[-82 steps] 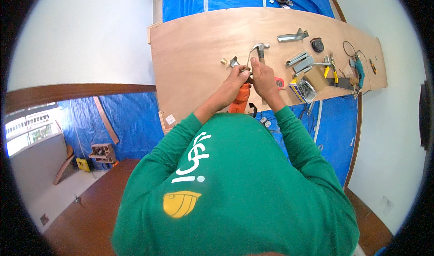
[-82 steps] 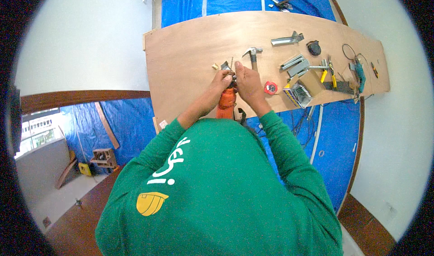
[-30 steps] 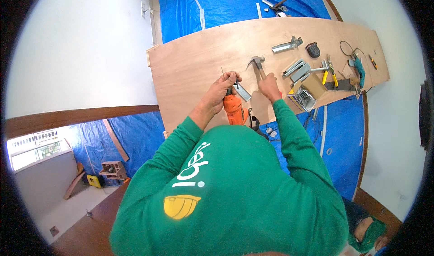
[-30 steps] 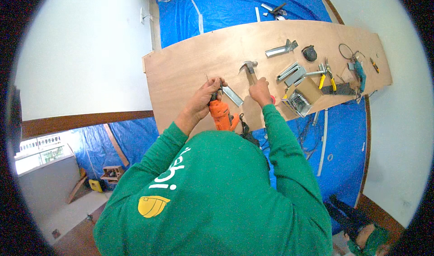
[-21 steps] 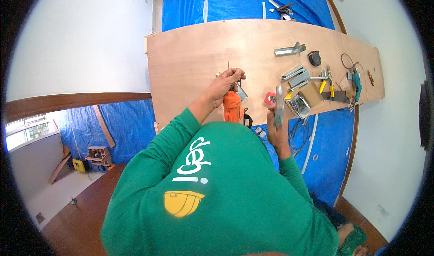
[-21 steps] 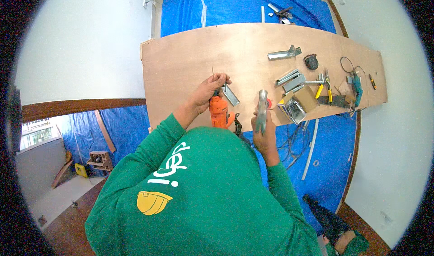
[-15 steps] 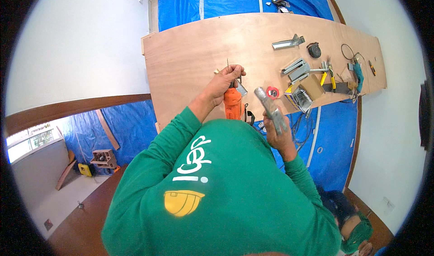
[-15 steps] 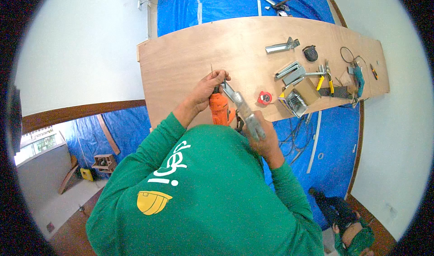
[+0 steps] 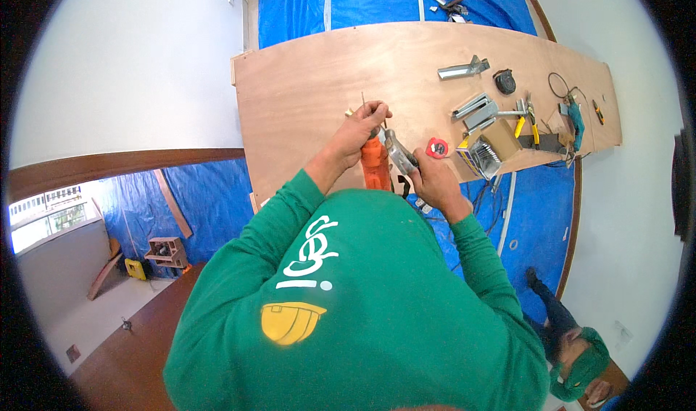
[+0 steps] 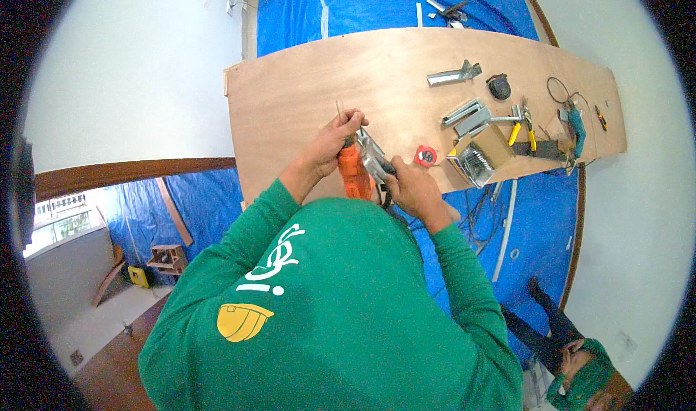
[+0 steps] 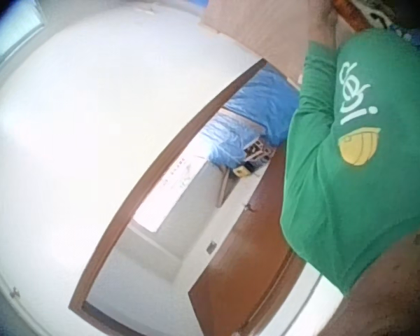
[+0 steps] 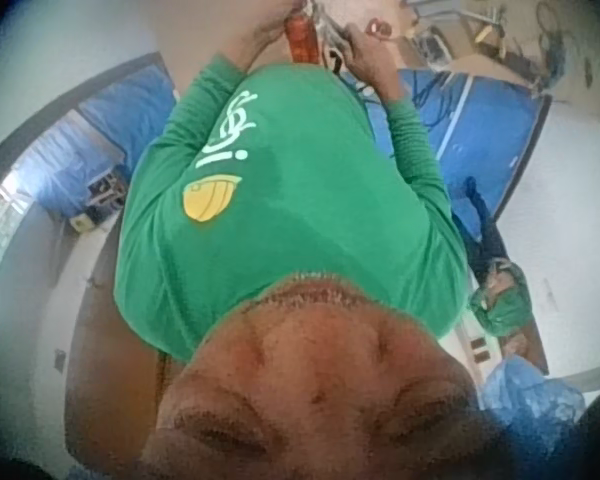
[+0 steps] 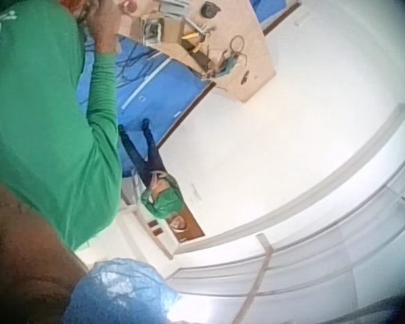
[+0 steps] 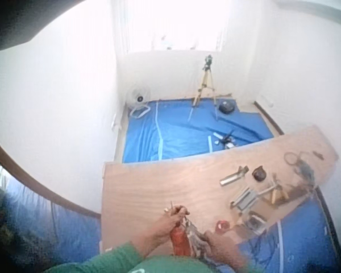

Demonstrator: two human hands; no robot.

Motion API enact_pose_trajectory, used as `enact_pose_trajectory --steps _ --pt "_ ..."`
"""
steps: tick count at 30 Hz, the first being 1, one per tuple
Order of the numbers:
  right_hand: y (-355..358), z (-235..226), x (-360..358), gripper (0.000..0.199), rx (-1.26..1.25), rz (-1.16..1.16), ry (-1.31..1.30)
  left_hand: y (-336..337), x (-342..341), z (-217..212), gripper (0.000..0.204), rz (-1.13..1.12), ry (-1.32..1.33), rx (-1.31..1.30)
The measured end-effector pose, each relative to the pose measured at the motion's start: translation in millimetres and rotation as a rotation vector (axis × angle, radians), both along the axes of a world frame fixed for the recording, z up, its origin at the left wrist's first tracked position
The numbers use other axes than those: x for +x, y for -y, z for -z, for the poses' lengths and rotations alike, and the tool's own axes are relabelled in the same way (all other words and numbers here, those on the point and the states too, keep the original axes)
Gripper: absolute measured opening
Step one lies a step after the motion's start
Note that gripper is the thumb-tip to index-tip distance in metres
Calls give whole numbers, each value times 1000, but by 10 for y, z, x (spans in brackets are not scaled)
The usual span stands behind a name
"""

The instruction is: The person uses a cordless drill to fasten metal brackets to a wooden board, then switches to a jigsaw to cut along the board's edge. Tools and fasteners are handled on a workbench while another person works nearby.

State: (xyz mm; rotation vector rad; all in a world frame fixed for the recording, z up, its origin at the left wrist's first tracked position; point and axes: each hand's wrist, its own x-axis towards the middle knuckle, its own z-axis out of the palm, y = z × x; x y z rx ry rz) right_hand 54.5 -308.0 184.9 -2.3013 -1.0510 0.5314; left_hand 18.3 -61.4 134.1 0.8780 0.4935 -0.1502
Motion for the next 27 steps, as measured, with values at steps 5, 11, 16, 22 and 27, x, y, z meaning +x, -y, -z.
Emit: enact_pose_trajectory --steps 5,11,16,22,27 --pt "42 84 21 24 178 76 -332 22 -57 10 24 -21 58 75" --pt "55 159 -27 18 66 55 -163 29 -41 11 25 -32 37 56" --pt "119 161 -65 18 401 44 -171 50 -91 -4 27 -10 65 47" --pt "62 211 78 21 147 88 -8 15 -76 -12 22 -27 41 -2" --pt "86 216 87 21 412 -45 8 5 -46 -9 21 -6 95 64"
